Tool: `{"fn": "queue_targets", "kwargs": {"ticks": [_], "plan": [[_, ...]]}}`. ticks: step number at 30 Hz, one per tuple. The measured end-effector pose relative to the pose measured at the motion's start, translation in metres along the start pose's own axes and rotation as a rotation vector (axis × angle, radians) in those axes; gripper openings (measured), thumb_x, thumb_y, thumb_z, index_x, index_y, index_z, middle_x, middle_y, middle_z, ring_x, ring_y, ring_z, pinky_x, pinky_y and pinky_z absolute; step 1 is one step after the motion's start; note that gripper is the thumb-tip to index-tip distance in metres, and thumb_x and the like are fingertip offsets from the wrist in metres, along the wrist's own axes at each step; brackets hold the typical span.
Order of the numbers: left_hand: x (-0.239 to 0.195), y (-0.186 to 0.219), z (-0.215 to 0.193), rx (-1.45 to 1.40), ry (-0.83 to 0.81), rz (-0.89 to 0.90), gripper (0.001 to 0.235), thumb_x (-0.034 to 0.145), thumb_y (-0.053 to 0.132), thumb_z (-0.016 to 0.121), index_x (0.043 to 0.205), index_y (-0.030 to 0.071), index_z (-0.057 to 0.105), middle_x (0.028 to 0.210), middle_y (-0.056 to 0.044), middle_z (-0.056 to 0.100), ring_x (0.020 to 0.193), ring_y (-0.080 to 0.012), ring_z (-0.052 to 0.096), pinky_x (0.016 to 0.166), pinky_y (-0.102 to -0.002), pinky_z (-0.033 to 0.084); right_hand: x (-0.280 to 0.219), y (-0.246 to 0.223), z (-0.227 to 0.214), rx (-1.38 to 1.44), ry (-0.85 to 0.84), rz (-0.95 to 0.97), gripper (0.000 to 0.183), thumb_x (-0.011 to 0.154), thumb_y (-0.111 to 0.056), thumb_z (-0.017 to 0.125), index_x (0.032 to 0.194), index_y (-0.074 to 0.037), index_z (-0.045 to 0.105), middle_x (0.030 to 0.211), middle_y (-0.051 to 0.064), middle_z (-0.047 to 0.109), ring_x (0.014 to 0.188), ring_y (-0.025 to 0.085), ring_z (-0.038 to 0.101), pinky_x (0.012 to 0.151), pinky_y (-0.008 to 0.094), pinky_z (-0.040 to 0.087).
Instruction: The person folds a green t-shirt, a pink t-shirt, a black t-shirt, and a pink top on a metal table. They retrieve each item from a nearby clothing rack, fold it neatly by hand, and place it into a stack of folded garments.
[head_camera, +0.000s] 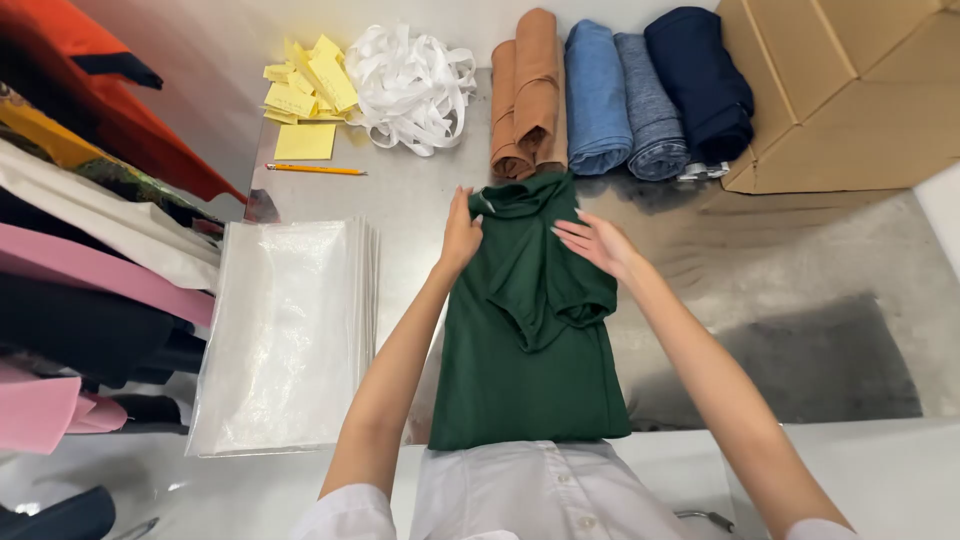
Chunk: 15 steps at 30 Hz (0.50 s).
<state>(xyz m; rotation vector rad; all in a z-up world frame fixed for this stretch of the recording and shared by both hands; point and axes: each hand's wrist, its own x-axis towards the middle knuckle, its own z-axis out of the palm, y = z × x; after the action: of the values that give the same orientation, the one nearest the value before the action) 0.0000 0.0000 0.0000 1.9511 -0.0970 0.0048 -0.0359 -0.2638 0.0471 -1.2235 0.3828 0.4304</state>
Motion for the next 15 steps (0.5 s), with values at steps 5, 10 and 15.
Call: {"fn": "queue_targets", "kwargs": {"ticks": [5,10,15], "plan": [[-0.024,-0.034,0.026,0.184,0.03,-0.157,0.041,0.097,0.023,0.065,0.131,0.008,0.048,0.127,-0.018,0.049,0.122,-0.0424,0.057,0.099,-0.054,0.052,0.016,0.021,-0.071,-0.792,0.3,0.011,0.083,0.087,-0.038,0.078,0.145,0.0,0.032,0.14,0.034,0.048,0.13,0.045,0.052,0.103,0.058,0.047],[-0.058,-0.013,0.042,0.369,-0.302,-0.308,0.072,0.076,0.058,0.079,0.117,0.005,0.056,0.12,-0.023,0.066,0.121,-0.0426,0.063,0.103,-0.056,0.049,0.002,0.016,-0.065,-1.286,0.153,0.332,0.117,0.075,-0.05,0.082,0.156,0.007,0.02,0.156,0.035,0.036,0.146,0.045,0.037,0.115,0.058,0.037],[-0.035,-0.075,0.068,0.235,-0.23,-0.264,0.026,0.077,0.015,0.083,0.086,0.009,0.06,0.075,-0.01,0.071,0.073,-0.0315,0.075,0.058,-0.04,0.06,-0.023,0.003,0.008,-0.947,-0.045,-0.053,0.076,0.086,-0.032,0.076,0.147,0.002,0.045,0.141,0.033,0.054,0.133,0.042,0.053,0.106,0.051,0.048]]}}
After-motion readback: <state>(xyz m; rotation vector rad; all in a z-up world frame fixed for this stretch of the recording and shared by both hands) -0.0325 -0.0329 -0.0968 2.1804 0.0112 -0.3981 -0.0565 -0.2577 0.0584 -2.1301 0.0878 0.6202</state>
